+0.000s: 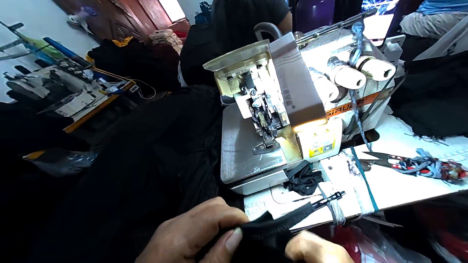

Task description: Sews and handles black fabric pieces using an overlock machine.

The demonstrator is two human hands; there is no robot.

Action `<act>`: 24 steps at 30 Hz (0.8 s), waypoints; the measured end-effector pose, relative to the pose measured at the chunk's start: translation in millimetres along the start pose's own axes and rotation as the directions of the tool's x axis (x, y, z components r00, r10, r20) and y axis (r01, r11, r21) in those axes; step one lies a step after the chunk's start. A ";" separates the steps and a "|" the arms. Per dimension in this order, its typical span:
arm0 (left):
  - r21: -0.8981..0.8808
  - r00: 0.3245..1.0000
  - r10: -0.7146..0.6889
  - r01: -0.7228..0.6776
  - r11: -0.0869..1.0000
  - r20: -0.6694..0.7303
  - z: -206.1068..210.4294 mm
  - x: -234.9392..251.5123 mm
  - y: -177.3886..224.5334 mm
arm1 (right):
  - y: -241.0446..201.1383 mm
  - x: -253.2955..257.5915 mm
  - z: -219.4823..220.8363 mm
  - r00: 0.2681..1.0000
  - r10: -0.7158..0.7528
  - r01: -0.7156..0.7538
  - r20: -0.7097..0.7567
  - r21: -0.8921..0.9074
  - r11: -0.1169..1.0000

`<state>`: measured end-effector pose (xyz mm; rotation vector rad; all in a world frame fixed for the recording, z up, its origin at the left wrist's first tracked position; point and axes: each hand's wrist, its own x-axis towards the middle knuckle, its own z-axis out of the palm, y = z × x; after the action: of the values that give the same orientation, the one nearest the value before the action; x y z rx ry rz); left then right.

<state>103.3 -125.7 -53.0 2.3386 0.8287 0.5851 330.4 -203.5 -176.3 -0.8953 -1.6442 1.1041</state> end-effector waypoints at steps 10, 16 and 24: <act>-0.059 0.997 0.062 -0.059 0.996 0.042 3.5 2.8 -5.7 | -3.1 24.2 -11.6 0.980 -0.097 0.068 -0.175 -0.164 0.984; -0.030 0.998 0.053 -0.053 0.998 0.025 9.2 3.4 -7.9 | -6.6 45.7 -14.5 0.946 -0.219 0.285 -0.239 0.295 0.912; 0.007 1.000 0.018 -0.018 1.000 0.016 13.6 4.8 -9.7 | -17.5 57.8 -37.3 0.902 -0.416 0.408 -0.117 -0.090 0.909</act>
<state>110.4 -121.4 -68.3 2.3567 0.8043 0.5719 347.3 -147.0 -136.7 -0.6037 -1.6645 0.6874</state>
